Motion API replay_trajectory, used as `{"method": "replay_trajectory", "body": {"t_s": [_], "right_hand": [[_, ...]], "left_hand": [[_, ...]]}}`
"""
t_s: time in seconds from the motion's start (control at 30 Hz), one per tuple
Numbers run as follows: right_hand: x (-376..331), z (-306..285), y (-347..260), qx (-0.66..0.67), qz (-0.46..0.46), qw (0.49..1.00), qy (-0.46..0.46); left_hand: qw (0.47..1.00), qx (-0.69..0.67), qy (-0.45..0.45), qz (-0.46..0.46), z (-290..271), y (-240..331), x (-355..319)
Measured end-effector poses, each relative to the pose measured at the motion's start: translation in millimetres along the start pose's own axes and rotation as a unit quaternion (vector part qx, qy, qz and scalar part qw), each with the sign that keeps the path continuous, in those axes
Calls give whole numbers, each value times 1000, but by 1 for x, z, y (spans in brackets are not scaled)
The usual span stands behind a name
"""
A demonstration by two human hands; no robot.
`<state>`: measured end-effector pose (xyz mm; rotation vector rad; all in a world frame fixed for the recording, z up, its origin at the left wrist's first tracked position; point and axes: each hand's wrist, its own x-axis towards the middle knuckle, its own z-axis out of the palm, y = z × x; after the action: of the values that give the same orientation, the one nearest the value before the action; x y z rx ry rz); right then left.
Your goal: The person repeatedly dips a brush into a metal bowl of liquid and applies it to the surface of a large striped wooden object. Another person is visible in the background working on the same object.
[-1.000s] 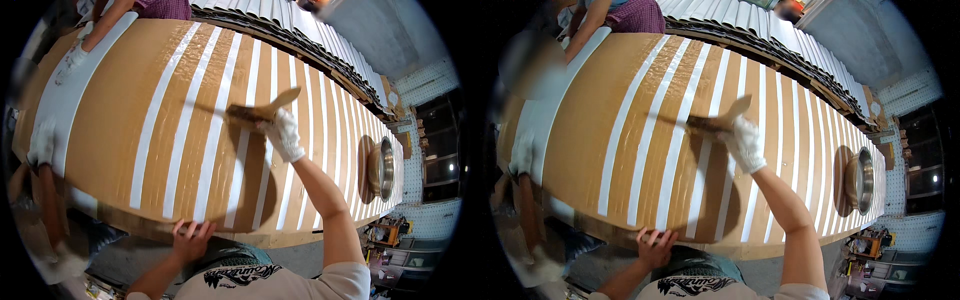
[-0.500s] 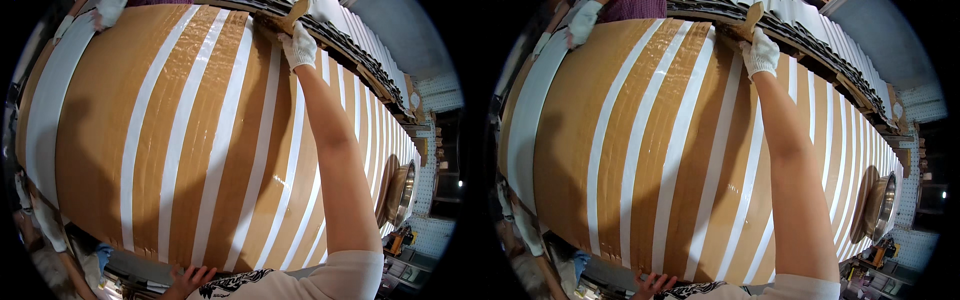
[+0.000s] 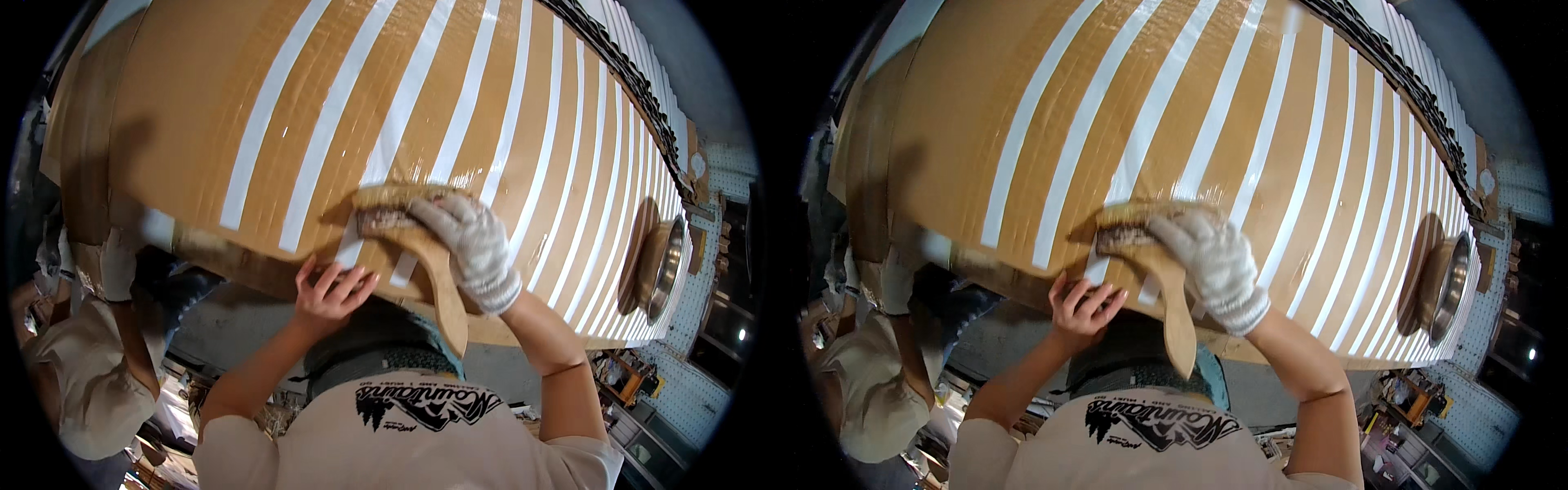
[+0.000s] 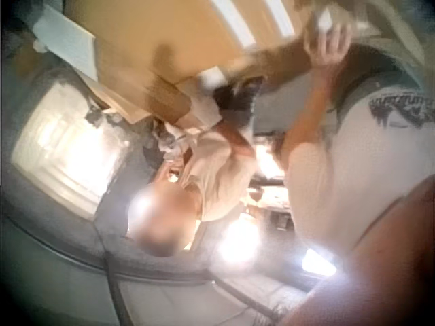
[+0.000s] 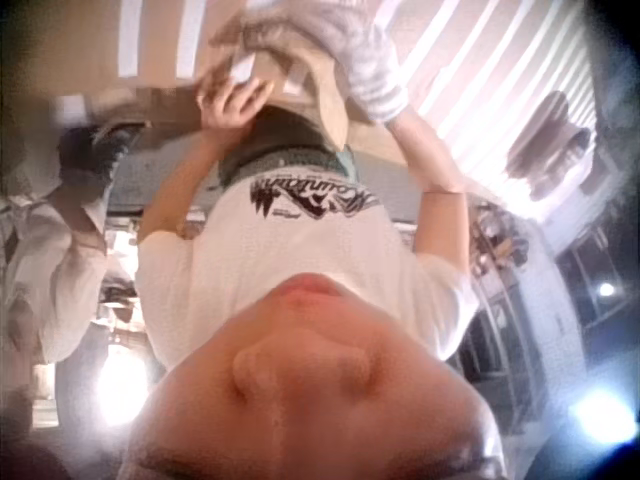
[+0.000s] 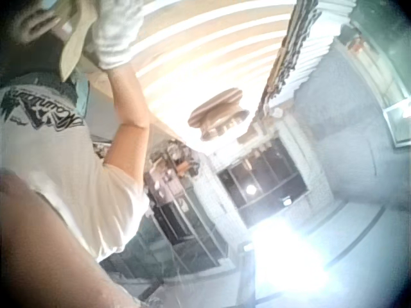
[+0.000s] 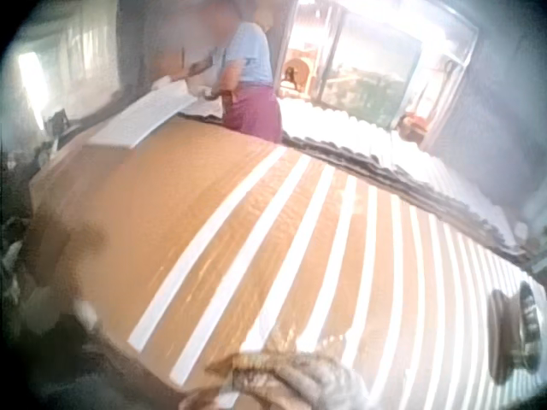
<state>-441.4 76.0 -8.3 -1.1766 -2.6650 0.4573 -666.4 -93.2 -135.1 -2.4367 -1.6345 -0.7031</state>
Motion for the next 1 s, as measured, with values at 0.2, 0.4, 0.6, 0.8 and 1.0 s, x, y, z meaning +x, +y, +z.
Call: {"method": "replay_trajectory", "body": {"t_s": [0.2, 0.4, 0.6, 0.8, 1.0], "right_hand": [[-30, 2, 4, 338, 18, 941, -29], [-37, 16, -35, -83, 54, 994, 45], [-52, 5, -10, -11, -60, 995, 84], [-22, -10, 67, -40, 55, 968, 241], [-101, 26, -15, -144, 117, 982, 18]], "left_hand": [[993, -95, -72, -3, -24, 10, -7], [986, -119, 57, -100, -26, 4, -2], [989, -80, 20, -119, -26, -5, -7], [992, -67, 28, -104, -24, 3, -1], [991, -74, 15, -113, -28, -1, -6]]}}
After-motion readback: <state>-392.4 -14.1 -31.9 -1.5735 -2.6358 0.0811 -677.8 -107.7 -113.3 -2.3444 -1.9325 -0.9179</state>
